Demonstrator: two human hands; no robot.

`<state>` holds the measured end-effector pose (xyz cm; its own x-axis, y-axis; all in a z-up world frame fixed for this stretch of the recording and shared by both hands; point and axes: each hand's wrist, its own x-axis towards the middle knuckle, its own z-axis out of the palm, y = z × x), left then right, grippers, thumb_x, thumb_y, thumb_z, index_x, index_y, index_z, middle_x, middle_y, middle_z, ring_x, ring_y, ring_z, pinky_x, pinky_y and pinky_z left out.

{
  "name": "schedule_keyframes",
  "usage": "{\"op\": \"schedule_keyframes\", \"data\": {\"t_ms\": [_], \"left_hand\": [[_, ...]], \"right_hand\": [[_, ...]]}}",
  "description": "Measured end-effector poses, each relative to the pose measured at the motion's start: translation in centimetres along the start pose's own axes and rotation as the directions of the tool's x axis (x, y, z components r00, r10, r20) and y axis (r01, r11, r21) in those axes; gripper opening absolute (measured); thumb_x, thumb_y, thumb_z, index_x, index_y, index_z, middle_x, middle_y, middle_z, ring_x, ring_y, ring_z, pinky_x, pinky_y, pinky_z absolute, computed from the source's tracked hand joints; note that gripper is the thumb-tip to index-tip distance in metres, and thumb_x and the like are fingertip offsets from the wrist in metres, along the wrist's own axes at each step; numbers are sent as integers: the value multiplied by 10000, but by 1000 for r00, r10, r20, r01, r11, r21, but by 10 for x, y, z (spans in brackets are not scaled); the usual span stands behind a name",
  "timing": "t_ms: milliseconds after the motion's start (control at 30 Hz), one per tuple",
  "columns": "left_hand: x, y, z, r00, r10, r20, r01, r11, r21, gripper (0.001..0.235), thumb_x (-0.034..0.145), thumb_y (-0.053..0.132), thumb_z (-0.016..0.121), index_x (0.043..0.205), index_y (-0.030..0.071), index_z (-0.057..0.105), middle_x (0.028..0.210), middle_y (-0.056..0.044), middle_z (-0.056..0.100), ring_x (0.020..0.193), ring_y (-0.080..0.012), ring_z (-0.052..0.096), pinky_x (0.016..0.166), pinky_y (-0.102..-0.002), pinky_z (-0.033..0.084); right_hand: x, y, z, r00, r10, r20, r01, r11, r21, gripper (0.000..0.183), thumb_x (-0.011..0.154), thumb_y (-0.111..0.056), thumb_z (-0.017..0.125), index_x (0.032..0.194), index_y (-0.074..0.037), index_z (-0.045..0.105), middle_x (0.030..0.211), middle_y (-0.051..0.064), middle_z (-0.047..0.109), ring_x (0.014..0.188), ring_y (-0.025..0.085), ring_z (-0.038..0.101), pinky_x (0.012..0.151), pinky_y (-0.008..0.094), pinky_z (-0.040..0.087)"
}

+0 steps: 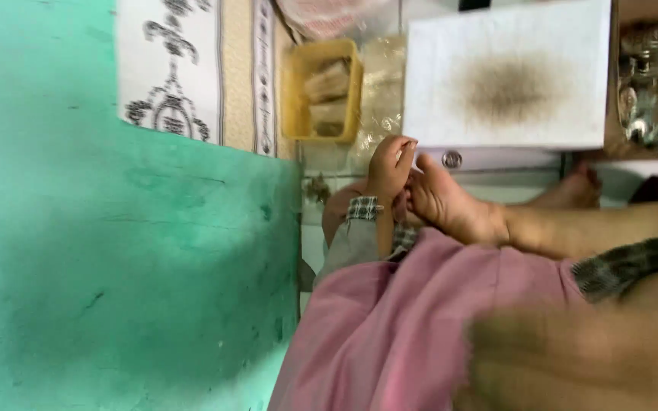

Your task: The person sits on the floor and packs metal buttons into small plastic bags. They pick buttons from a cardboard box, place them into a bag, and then seal the bag using a handheld heat sealer. The sealed bags are placed into a yellow container.

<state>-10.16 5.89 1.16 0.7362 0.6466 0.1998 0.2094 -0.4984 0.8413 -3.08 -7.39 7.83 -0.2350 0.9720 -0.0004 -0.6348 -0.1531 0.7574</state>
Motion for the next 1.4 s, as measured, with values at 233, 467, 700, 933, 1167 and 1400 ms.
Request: {"op": "schedule_keyframes", "data": {"t_ms": [233,467,700,933,1167,1400], "left_hand": [[-20,9,28,911,389,135,-406,903,142,123,950,123,639,1010,49,717,1055,-119,659,1011,-309,629,934,-449,516],[-49,54,67,867,481,128,-497,850,174,138,958,171,632,946,72,728,1088,-123,678,1036,-308,667,902,-494,581],[-28,76,78,817,478,323,-564,780,270,108,920,208,627,912,156,721,1078,-87,707,1010,-301,665,844,-462,525],[5,77,82,882,299,365,-394,891,224,192,864,236,661,994,107,721,1133,-128,684,1002,-332,649,796,-473,481],[19,52,96,896,352,273,-391,914,105,181,822,149,671,961,80,764,1115,-152,730,994,-306,692,793,-454,483],[48,47,97,915,345,209,-375,918,127,169,772,150,618,883,111,739,1002,-108,747,789,-251,674,630,-374,453]], "right_hand": [[-25,-62,-48,968,240,-66,34,138,990,521,993,-81,392,1512,-63,441,1548,112,430,1427,178,370,1222,340,237],[-154,8,17,980,188,63,25,-432,902,363,1019,-122,288,1208,-80,594,1145,96,569,1046,254,541,1011,396,435],[-147,34,143,867,301,397,205,-942,266,211,1000,-166,463,998,-47,638,956,117,685,785,381,642,730,551,546],[-163,-226,184,759,-332,560,-392,-920,-13,268,969,71,599,1165,14,773,1103,169,760,964,290,714,851,401,572],[-145,-426,274,596,-513,617,-788,-522,328,607,970,-214,819,1518,2,671,1325,296,521,1169,468,466,928,594,481],[-62,-429,311,395,-826,403,-889,-232,395,1152,729,-396,939,1697,-212,342,1668,133,66,1404,449,322,884,728,580]]}}
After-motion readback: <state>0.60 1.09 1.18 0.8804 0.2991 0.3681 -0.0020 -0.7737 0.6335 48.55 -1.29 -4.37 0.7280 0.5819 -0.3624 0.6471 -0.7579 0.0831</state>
